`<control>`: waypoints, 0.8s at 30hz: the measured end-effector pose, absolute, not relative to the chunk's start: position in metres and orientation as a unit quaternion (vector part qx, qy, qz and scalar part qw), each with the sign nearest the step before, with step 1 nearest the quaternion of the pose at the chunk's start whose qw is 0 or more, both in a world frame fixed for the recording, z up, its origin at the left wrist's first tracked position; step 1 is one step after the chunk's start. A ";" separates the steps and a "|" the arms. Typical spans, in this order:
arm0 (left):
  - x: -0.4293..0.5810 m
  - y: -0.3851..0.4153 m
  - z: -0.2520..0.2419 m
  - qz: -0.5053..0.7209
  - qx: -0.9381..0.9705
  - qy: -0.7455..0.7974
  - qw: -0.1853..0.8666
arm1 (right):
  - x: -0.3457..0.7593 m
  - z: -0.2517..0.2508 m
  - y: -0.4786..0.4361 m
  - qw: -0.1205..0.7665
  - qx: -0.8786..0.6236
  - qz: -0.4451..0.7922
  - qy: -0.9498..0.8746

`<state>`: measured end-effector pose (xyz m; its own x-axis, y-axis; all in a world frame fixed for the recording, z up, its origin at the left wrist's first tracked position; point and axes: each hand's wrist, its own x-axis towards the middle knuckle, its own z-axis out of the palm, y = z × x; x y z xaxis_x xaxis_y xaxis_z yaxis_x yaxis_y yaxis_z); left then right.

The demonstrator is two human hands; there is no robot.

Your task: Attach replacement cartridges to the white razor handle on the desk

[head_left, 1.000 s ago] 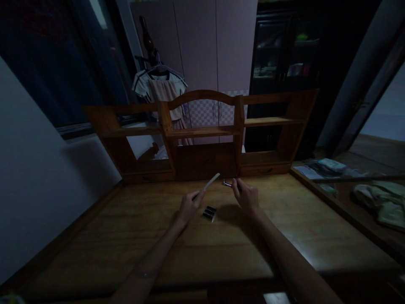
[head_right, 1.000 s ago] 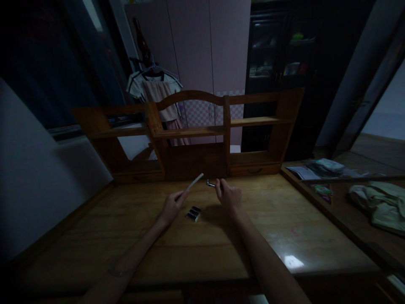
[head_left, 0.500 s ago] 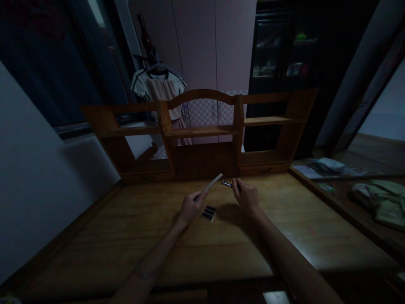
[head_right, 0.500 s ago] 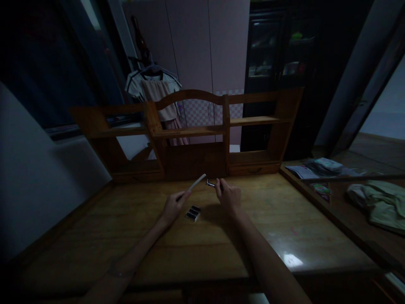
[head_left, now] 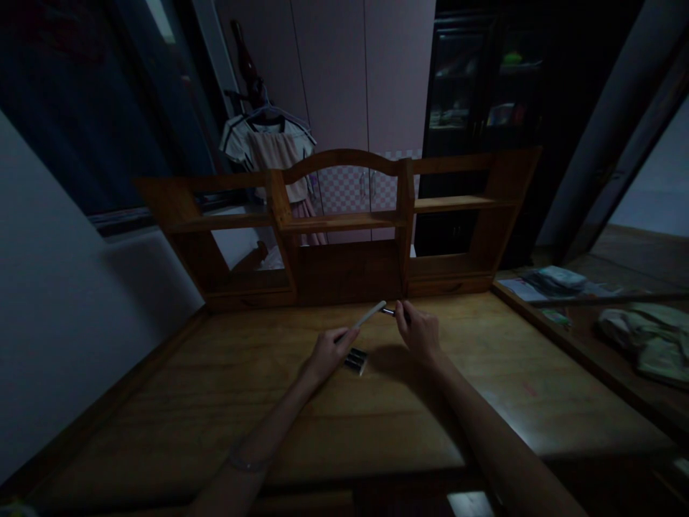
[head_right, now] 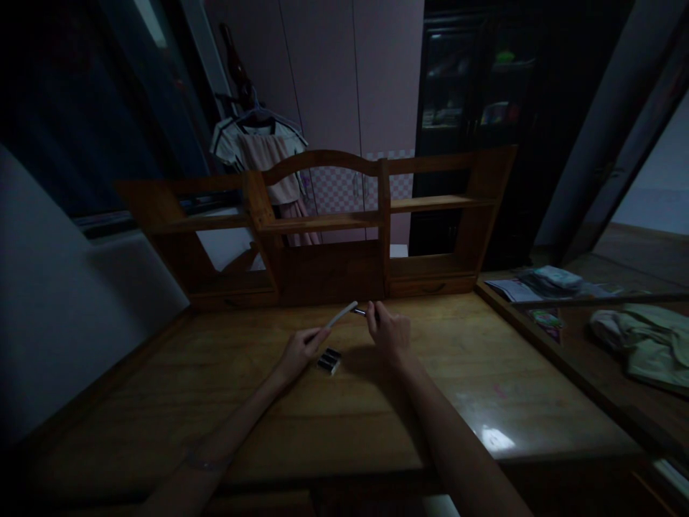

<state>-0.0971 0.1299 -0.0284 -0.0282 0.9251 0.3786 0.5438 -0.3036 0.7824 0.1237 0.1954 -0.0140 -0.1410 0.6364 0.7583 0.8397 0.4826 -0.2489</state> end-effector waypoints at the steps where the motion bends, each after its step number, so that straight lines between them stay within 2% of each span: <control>1: -0.098 0.131 -0.029 0.457 0.662 0.557 0.207 | 0.124 -0.014 0.195 0.430 -0.495 -0.120 -0.745; 24: -0.097 0.127 -0.025 0.462 0.654 0.571 0.182 | 0.123 -0.017 0.197 0.435 -0.490 -0.116 -0.746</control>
